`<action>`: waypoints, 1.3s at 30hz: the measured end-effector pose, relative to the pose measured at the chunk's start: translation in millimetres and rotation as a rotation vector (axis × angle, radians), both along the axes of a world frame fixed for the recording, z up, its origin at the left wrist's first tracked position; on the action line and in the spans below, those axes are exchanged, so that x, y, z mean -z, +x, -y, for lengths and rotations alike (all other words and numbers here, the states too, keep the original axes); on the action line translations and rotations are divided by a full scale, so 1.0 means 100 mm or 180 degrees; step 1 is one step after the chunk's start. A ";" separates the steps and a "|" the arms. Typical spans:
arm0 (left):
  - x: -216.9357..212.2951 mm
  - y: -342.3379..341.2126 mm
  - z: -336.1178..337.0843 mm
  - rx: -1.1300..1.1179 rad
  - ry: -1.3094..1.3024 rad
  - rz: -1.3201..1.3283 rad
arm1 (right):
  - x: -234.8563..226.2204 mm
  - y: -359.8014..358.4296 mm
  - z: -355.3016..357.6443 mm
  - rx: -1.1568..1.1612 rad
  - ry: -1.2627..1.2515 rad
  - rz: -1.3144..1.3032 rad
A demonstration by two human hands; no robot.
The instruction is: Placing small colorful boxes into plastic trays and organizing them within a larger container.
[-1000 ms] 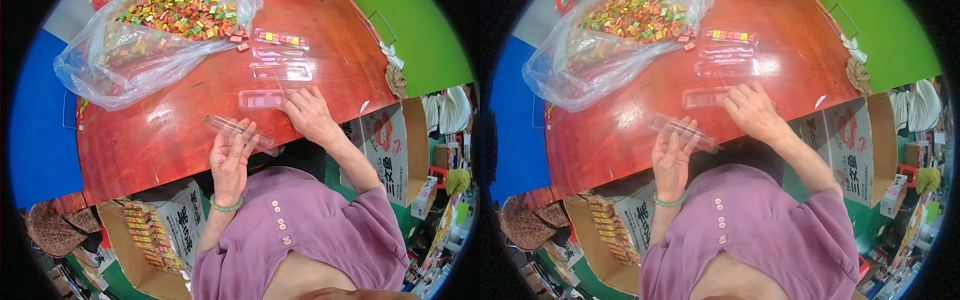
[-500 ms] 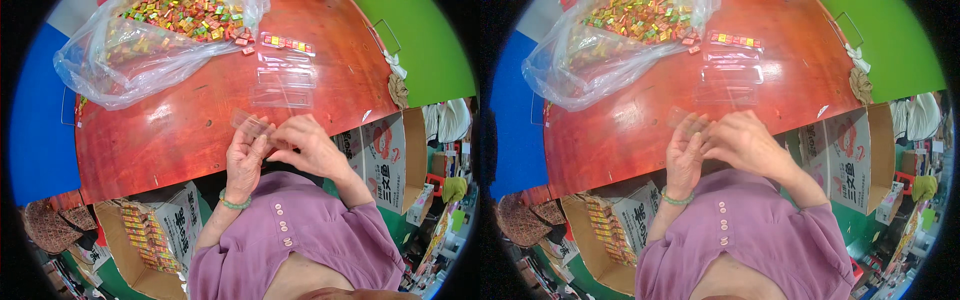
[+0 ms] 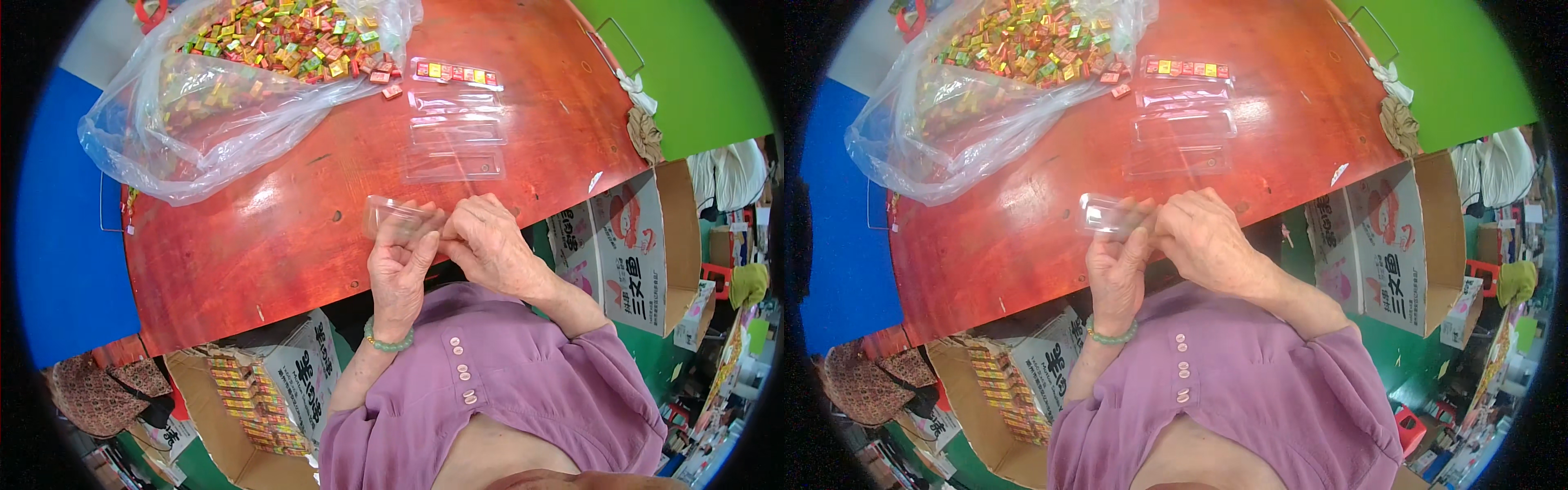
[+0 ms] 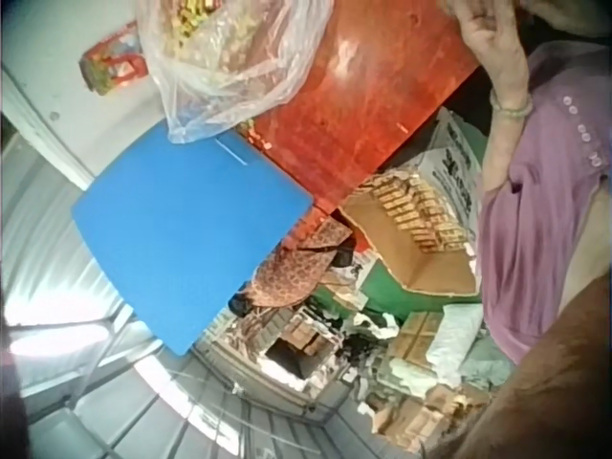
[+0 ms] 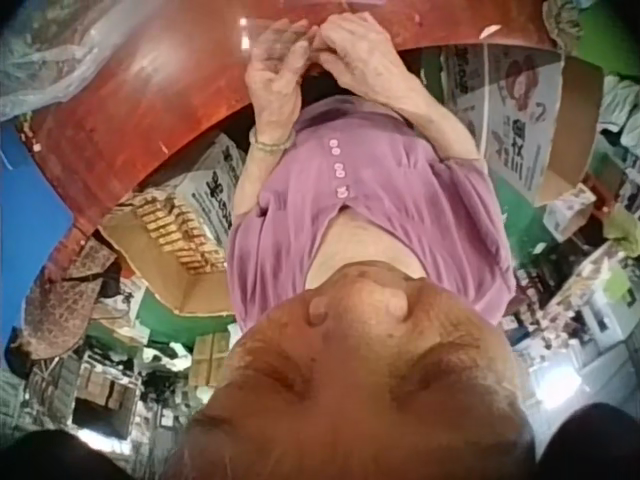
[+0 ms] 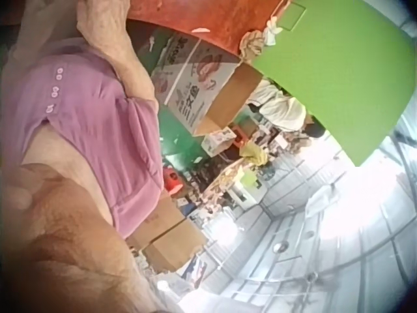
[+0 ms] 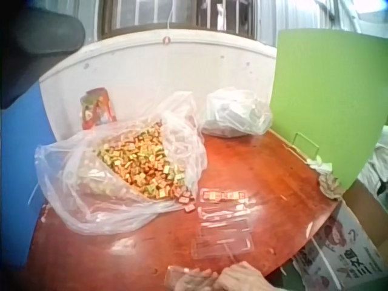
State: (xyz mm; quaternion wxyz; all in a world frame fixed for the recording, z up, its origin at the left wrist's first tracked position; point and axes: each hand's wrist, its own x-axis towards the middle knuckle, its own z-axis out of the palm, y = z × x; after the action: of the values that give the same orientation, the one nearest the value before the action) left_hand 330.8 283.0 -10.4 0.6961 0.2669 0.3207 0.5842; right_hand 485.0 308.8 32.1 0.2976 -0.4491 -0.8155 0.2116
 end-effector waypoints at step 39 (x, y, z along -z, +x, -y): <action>0.02 -0.19 0.14 -0.0126 0.0014 -0.0330 | 0.13 -0.08 0.18 -0.0159 0.0208 -0.0376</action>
State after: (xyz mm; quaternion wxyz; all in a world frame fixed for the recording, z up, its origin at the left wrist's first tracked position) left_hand 312.3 268.9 -12.2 0.6663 0.2920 0.3603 0.5840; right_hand 476.6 291.3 18.7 0.3543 -0.4053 -0.8140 0.2183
